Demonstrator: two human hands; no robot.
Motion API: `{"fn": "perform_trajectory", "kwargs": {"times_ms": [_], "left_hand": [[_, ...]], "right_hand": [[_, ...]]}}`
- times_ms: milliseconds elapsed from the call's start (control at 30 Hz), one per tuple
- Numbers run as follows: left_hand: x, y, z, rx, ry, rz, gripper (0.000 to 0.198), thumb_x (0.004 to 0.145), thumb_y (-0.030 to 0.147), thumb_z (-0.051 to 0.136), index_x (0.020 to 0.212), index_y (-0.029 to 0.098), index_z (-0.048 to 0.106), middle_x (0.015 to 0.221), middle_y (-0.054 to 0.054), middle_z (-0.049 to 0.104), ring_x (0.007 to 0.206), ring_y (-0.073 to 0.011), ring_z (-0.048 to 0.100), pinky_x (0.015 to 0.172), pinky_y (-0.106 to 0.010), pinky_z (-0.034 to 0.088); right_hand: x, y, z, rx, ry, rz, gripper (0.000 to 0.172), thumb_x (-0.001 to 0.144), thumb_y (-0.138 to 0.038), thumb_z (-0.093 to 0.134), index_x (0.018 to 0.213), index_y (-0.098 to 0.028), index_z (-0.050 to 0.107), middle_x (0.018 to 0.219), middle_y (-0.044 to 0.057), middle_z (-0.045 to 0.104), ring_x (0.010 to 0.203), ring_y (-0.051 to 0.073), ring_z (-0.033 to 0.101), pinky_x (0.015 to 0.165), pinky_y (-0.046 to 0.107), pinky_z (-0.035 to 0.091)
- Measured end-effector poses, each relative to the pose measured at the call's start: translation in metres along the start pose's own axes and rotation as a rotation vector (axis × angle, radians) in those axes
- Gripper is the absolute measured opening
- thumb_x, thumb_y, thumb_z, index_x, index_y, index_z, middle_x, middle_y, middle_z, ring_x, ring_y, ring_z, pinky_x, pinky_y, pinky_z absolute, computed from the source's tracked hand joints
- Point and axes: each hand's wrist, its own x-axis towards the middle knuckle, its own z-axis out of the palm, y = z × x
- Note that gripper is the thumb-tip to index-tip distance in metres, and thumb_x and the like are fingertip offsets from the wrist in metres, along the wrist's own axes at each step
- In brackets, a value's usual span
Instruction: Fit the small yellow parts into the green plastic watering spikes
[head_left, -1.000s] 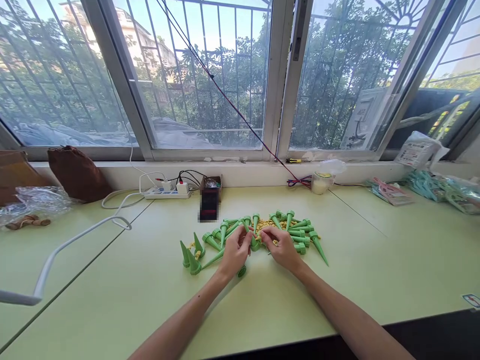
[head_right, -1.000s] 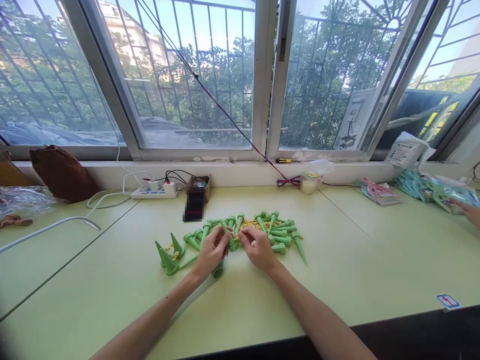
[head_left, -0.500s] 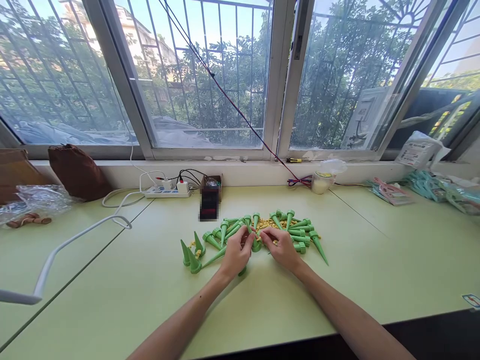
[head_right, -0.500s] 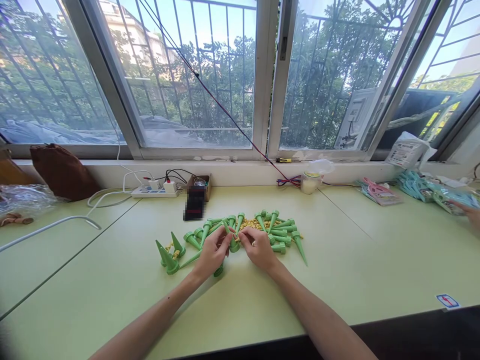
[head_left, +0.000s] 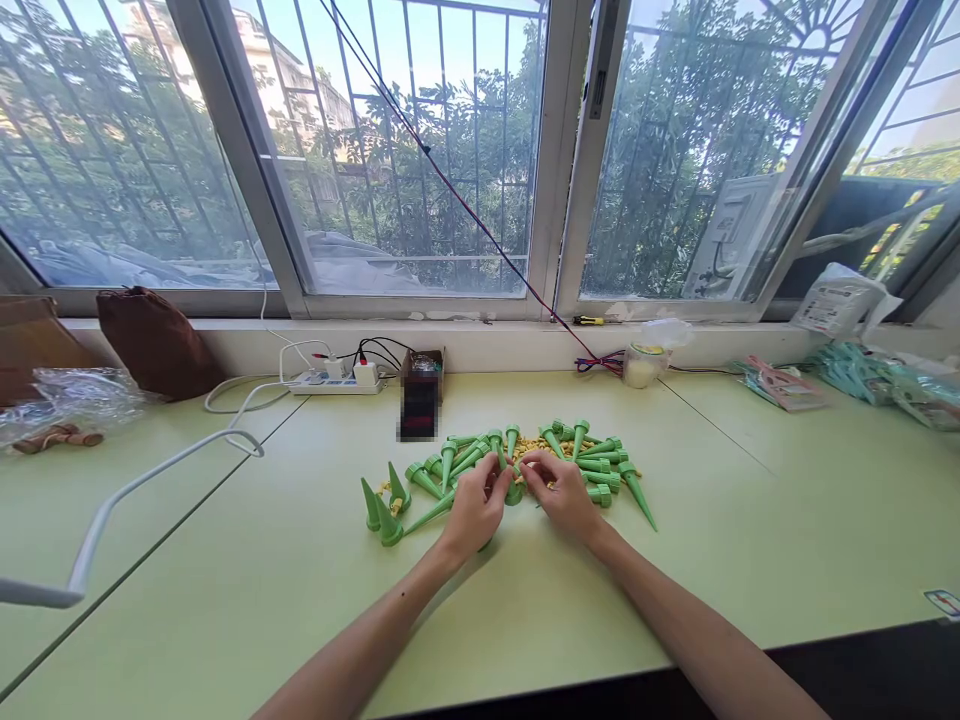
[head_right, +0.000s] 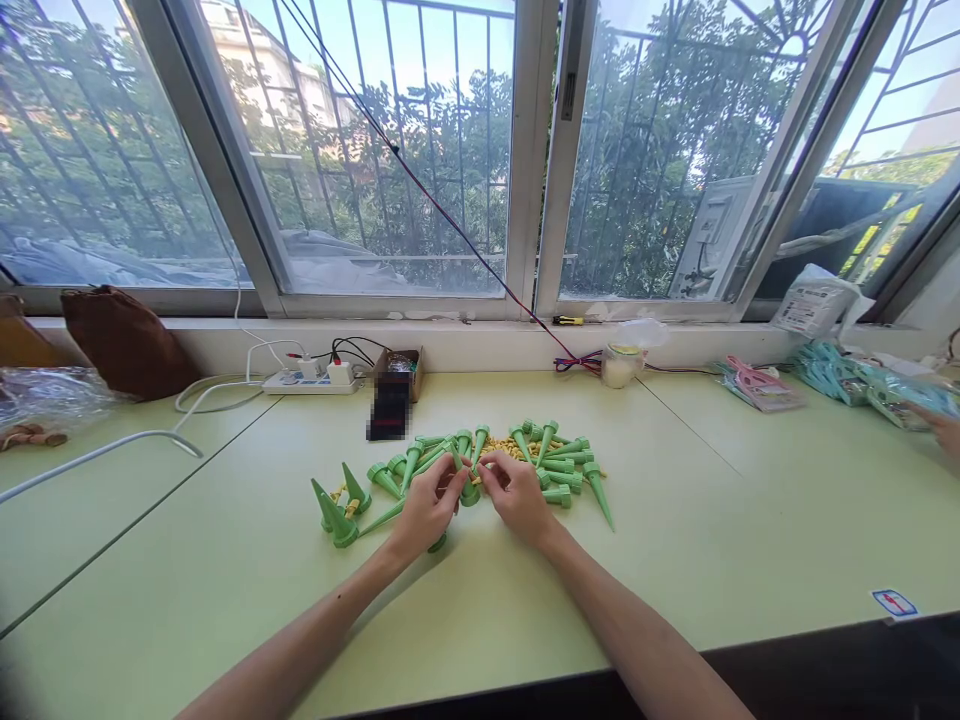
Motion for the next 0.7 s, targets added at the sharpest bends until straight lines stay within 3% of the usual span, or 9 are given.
{"fn": "perform_trajectory", "kwargs": {"times_ms": [700], "left_hand": [[0.0029, 0.0052, -0.0029, -0.09, 0.051, -0.061, 0.025, 0.094, 0.045, 0.051, 0.094, 0.02, 0.059, 0.066, 0.002, 0.053, 0.051, -0.0137, 0.047, 0.048, -0.026, 0.038]], "right_hand": [[-0.0021, -0.0077, -0.0031, -0.016, -0.069, -0.051, 0.025, 0.095, -0.031, 0.056, 0.11, -0.017, 0.07, 0.067, 0.0, 0.056, 0.059, 0.015, 0.048, 0.057, 0.027, 0.038]]}}
